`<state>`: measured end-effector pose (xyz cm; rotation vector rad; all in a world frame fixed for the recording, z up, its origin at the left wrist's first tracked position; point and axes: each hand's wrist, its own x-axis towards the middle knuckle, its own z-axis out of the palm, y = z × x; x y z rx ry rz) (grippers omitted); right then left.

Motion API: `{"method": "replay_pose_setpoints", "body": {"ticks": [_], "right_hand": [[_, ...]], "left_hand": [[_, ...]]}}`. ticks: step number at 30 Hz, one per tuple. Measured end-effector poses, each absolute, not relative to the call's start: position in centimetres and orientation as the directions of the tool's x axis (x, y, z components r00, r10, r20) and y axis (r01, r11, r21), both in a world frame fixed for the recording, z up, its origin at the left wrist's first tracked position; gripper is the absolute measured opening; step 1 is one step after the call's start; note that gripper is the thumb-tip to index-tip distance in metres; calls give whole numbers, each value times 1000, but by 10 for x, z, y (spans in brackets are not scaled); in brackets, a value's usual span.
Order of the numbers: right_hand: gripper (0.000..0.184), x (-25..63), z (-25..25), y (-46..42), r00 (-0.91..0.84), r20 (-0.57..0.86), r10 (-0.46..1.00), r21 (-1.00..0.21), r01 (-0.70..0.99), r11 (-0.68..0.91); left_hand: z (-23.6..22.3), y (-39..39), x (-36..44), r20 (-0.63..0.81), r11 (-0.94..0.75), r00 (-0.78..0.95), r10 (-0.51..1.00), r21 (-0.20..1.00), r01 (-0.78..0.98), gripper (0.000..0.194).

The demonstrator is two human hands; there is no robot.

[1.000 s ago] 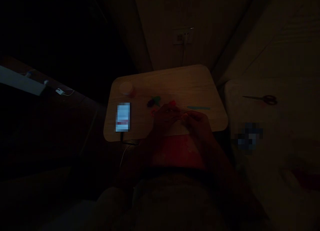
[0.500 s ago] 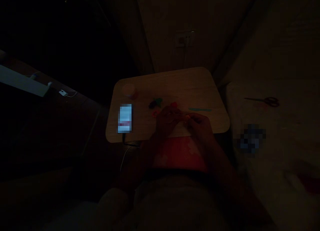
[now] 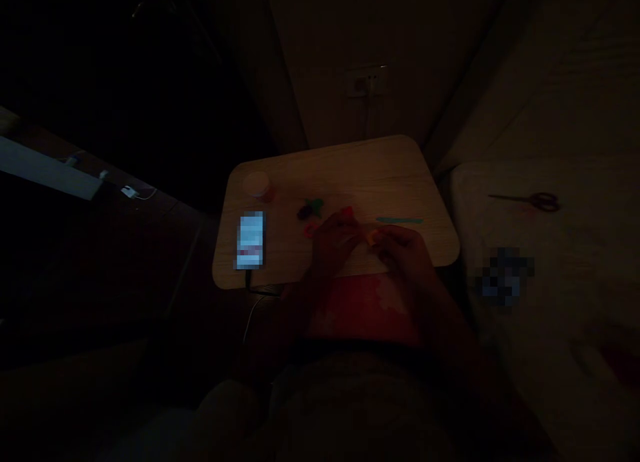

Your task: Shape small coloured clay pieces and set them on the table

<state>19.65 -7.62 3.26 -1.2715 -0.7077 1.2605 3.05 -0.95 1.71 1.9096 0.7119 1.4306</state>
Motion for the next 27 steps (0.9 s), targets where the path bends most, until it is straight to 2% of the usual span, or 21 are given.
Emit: {"method": "replay_pose_setpoints", "body": {"ticks": [7, 15, 18, 23, 27], "right_hand": [[33, 194, 36, -79, 335, -121, 935, -980, -192, -57], [26, 196, 39, -82, 361, 54, 931, -998, -12, 63], [26, 195, 40, -82, 366, 73, 928, -997, 11, 74], [24, 196, 37, -83, 367, 84, 926, -996, -3, 92], [21, 201, 39, -85, 341, 152, 928, -986, 115, 120]], "left_hand": [[23, -18, 40, 468, -490, 231, 853, 870, 48, 27], [29, -19, 39, 453, -478, 232, 861, 876, 61, 26], [30, -21, 39, 425, -452, 214, 879, 887, 93, 27], [30, -26, 42, 396, -407, 175, 901, 913, 26, 30], [32, -26, 41, 451, -467, 235, 861, 884, 16, 30]]}}
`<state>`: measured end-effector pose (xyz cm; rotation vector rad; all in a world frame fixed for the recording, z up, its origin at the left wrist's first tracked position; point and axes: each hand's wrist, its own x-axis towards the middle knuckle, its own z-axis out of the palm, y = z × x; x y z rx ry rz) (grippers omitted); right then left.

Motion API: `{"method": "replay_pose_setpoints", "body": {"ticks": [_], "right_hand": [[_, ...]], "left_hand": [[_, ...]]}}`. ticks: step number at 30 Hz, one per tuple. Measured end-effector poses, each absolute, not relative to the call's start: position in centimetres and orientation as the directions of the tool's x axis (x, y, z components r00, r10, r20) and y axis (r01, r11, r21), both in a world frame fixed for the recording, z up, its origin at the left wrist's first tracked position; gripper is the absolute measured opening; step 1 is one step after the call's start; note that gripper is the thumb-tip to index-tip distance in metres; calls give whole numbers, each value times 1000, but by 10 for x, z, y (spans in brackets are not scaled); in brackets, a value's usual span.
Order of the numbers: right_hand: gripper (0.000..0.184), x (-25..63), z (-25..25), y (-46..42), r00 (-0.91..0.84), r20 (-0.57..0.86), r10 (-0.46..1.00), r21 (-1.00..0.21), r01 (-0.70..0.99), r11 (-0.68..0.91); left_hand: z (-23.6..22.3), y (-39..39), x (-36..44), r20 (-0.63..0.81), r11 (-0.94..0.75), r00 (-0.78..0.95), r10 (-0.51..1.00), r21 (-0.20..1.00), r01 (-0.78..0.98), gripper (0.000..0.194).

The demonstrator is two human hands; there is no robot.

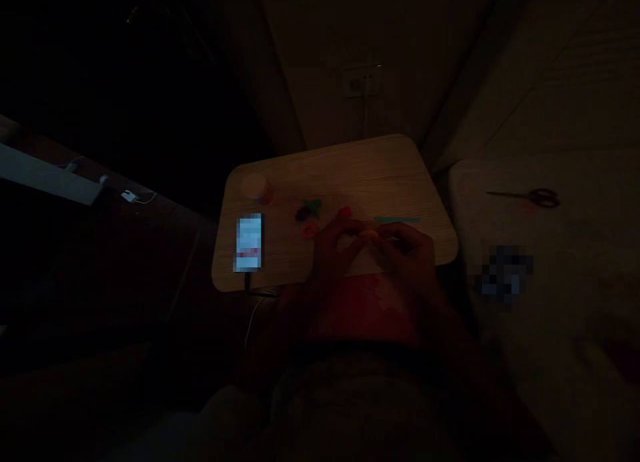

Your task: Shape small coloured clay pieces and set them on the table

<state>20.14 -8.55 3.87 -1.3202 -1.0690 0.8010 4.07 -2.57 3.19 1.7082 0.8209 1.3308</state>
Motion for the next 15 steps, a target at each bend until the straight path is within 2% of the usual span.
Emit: {"method": "replay_pose_setpoints", "body": {"ticks": [4, 9, 15], "right_hand": [[15, 206, 46, -88, 285, 273, 919, -947, 246, 205], [10, 207, 51, -90, 223, 418, 881, -865, 394, 311], [6, 211, 53, -90, 127, 517, 846, -764, 513, 390]], "left_hand": [[39, -22, 37, 544, -576, 265, 796, 815, 59, 19], [42, -23, 35, 531, -567, 297, 794, 823, 44, 19], [48, -25, 30, 549, -621, 389, 740, 780, 82, 17]]}}
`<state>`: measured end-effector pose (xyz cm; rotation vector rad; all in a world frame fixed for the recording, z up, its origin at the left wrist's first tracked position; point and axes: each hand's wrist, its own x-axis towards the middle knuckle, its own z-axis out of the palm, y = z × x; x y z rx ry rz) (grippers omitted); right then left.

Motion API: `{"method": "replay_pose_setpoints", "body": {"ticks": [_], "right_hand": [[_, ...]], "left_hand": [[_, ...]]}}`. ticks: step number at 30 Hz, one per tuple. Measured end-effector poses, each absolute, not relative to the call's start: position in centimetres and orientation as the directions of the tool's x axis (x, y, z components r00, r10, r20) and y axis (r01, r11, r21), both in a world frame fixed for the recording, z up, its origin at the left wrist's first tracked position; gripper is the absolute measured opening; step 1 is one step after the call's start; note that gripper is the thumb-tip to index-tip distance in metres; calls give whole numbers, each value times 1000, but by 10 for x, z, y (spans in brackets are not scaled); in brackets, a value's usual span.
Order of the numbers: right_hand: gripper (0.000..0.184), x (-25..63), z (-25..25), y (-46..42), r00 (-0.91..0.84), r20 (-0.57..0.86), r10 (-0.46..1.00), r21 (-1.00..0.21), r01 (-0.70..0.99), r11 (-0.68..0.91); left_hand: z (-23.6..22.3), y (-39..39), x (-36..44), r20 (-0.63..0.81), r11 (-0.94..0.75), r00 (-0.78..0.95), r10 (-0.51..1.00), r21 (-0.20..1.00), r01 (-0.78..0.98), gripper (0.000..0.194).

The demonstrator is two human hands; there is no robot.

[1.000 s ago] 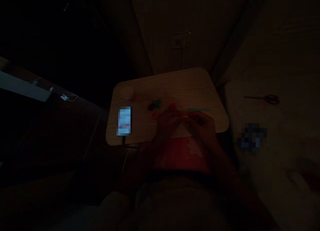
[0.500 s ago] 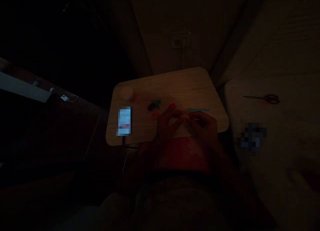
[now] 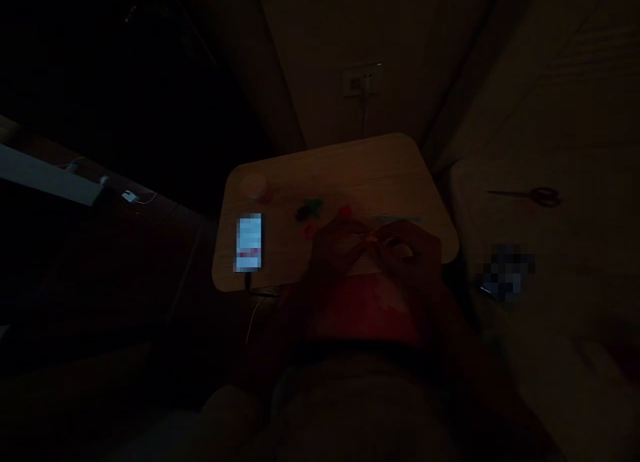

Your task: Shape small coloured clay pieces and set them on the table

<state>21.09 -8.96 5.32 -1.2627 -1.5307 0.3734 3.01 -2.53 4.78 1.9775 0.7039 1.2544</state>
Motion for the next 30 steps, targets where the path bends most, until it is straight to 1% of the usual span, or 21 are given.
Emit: {"method": "replay_pose_setpoints", "body": {"ticks": [5, 10, 14, 20, 23, 26, 30], "right_hand": [[8, 212, 56, -91, 91, 527, 845, -744, 530, 407], [10, 210, 56, -92, 121, 510, 852, -763, 521, 382], [10, 210, 55, -91, 126, 501, 856, -769, 519, 373], [10, 210, 52, -90, 103, 542, 834, -734, 541, 411], [9, 209, 50, -89, 74, 562, 824, -699, 576, 425], [8, 209, 48, -90, 57, 588, 807, -665, 602, 442], [4, 208, 49, -90, 47, 635, 771, -629, 611, 480]], "left_hand": [[50, -24, 30, 579, -633, 366, 728, 773, 36, 15], [46, -26, 33, 546, -565, 304, 781, 825, -31, 15], [43, -27, 34, 511, -511, 289, 809, 856, -83, 17], [41, -28, 31, 499, -506, 337, 798, 859, -73, 16], [41, -26, 30, 524, -549, 334, 784, 836, -23, 20], [44, -25, 29, 536, -576, 333, 776, 817, 25, 19], [45, -23, 30, 518, -549, 323, 792, 836, 6, 18]]}}
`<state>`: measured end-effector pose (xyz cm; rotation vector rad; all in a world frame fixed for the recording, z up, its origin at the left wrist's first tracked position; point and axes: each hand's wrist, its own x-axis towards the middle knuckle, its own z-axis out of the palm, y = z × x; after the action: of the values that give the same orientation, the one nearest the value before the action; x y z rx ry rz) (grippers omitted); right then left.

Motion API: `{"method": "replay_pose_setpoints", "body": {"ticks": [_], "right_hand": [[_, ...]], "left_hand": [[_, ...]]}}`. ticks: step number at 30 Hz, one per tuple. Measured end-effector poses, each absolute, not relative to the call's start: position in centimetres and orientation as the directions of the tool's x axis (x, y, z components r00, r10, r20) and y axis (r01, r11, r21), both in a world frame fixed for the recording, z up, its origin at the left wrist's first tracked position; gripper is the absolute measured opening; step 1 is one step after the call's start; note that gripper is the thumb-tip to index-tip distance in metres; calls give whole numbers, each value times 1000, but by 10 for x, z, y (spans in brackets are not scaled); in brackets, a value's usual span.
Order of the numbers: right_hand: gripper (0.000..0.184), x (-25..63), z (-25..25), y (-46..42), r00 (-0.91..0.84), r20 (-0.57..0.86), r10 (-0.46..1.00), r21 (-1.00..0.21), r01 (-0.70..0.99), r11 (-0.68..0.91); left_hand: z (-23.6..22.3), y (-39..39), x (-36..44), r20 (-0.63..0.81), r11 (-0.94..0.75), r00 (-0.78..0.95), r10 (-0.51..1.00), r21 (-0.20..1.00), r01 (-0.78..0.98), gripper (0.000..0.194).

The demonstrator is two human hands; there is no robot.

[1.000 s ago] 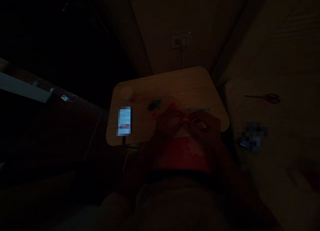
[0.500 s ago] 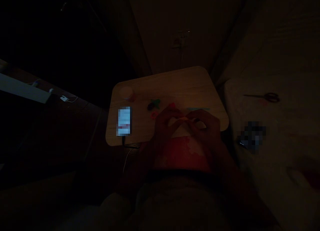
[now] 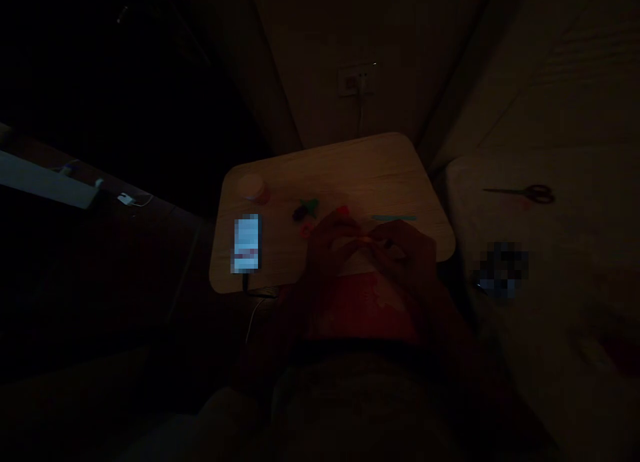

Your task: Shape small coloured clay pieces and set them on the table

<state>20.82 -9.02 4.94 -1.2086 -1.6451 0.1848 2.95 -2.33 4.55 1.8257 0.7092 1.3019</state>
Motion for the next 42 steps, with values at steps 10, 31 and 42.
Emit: {"method": "replay_pose_setpoints", "body": {"ticks": [10, 31, 42], "right_hand": [[3, 208, 54, -92, 135, 567, 812, -759, 468, 453], [39, 203, 54, -85, 134, -216, 967, -961, -207, -186], [35, 204, 53, -86, 131, -192, 973, -963, -216, -161]], "left_hand": [[34, -24, 32, 382, -391, 364, 850, 919, -50, 30], [39, -28, 32, 530, -639, 436, 727, 756, 146, 39], [31, -24, 33, 582, -671, 453, 676, 740, 51, 23]]}}
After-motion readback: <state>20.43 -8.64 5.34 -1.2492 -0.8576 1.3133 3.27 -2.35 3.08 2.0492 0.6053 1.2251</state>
